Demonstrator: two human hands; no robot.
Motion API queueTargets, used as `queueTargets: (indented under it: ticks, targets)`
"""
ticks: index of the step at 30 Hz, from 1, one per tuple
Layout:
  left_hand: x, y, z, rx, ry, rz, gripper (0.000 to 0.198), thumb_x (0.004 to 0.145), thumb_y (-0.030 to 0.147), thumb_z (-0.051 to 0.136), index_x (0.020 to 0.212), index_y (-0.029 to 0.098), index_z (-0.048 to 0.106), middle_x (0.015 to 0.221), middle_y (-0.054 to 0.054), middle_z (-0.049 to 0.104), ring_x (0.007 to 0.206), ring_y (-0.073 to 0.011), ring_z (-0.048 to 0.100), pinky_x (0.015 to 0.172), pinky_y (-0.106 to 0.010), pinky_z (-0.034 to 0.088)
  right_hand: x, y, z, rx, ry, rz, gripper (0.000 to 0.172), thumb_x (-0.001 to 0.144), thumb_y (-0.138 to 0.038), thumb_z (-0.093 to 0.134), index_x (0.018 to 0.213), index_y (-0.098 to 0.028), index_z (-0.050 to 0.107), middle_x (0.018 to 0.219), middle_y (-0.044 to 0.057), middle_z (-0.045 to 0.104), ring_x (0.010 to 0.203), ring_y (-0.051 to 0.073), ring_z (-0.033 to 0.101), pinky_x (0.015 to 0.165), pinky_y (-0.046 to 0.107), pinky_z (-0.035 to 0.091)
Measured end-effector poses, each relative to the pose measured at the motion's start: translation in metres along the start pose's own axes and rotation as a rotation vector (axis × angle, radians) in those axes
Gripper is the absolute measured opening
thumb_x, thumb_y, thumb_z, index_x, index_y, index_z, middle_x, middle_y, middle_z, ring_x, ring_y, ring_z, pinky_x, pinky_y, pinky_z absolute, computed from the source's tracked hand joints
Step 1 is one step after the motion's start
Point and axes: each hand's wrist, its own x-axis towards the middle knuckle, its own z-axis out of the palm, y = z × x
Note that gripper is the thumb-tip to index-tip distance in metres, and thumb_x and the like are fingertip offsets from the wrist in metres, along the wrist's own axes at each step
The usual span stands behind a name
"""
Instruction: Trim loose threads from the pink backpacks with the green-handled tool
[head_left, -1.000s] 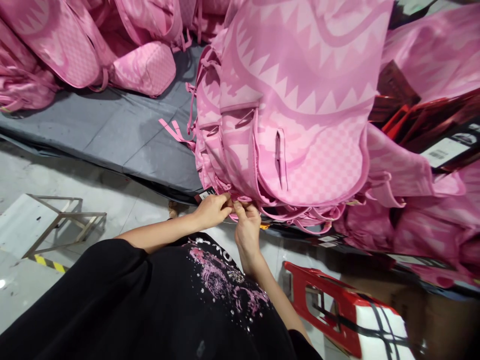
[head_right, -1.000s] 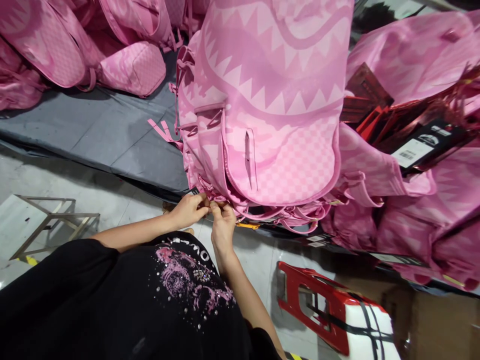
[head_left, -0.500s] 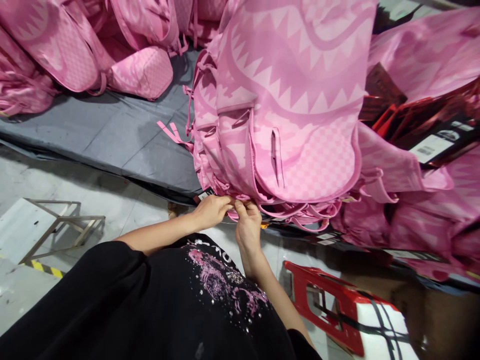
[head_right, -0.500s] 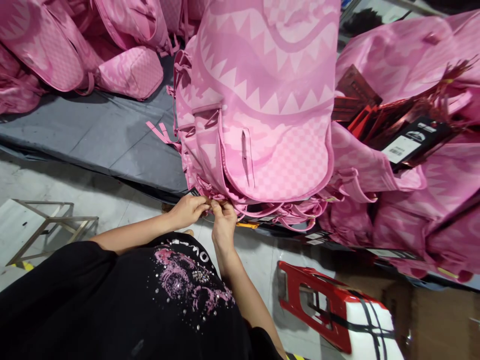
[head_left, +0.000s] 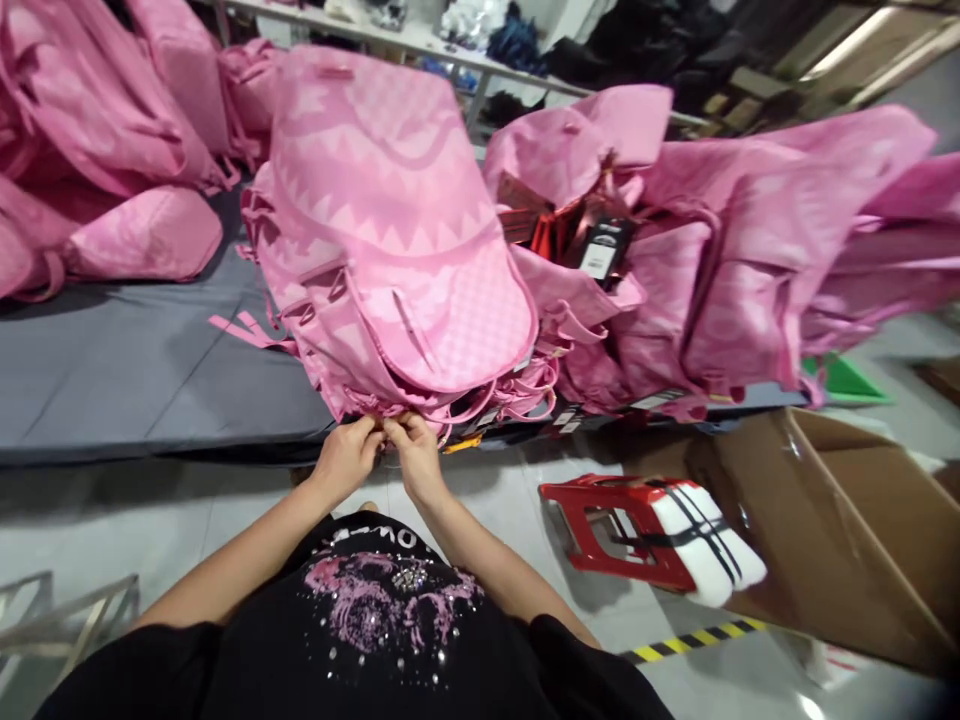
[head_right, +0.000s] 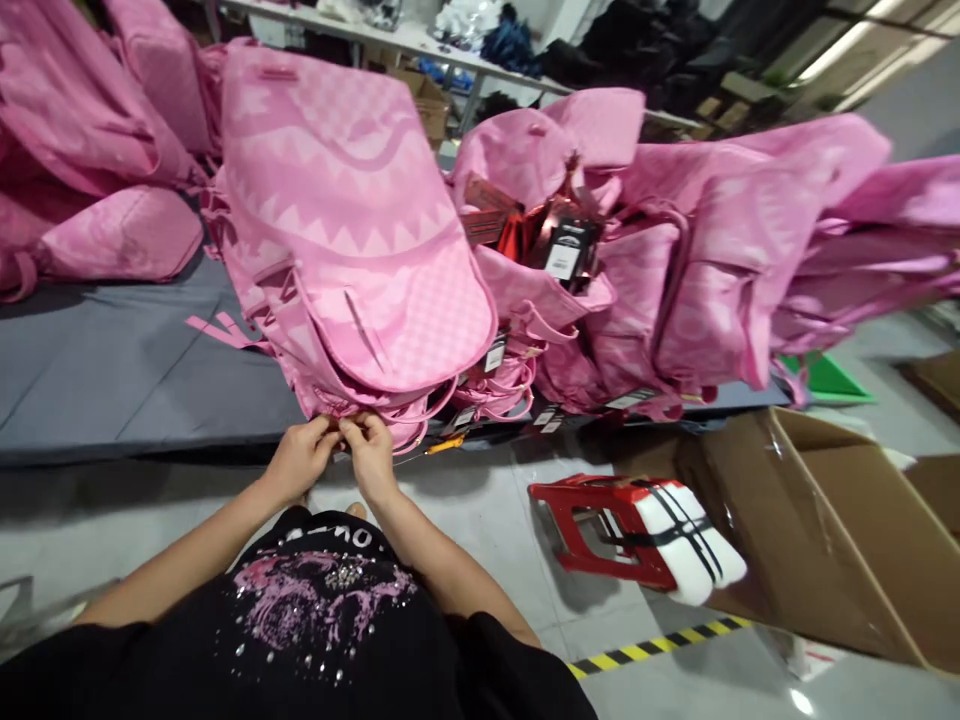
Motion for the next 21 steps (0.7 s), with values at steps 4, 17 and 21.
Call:
queueTargets:
  ticks: [4, 17, 21]
  targets:
    - [0.002, 0.003, 0.000, -0.011, 0.029, -0.007, 0.014, 0.089, 0.028, 0.049, 0.082, 0.021, 0.058, 0.077, -0.004, 0.072, 0.071, -0.0183, 0.070, 0.067, -0.026, 0.049, 0.000, -0.003, -0.001, 0.049, 0.012, -0.004, 0.023, 0.063, -0.038, 0.076, 0.070, -0.020, 0.063, 0.068, -0.002, 0.061, 0.065, 0.014, 0.053, 0.064, 0.027, 0.045]
    - [0.008, 0.014, 0.000, 0.009, -0.011, -0.006, 0.023, 0.088, 0.039, 0.045, 0.080, 0.022, 0.058, 0.073, -0.004, 0.073, 0.067, -0.0204, 0.071, 0.063, -0.028, 0.049, 0.003, -0.005, -0.001, 0.152, 0.038, 0.037, 0.028, 0.058, -0.041, 0.079, 0.069, -0.020, 0.064, 0.062, -0.002, 0.060, 0.058, 0.014, 0.052, 0.052, 0.025, 0.042]
    - [0.010, 0.015, 0.000, 0.084, 0.067, -0.033, 0.021, 0.084, 0.039, 0.049, 0.080, 0.021, 0.059, 0.074, -0.005, 0.073, 0.069, -0.0226, 0.071, 0.066, -0.030, 0.050, 0.003, -0.006, 0.000, 0.177, 0.042, 0.035, 0.031, 0.056, -0.041, 0.080, 0.068, -0.019, 0.063, 0.062, -0.002, 0.060, 0.057, 0.013, 0.052, 0.053, 0.025, 0.043]
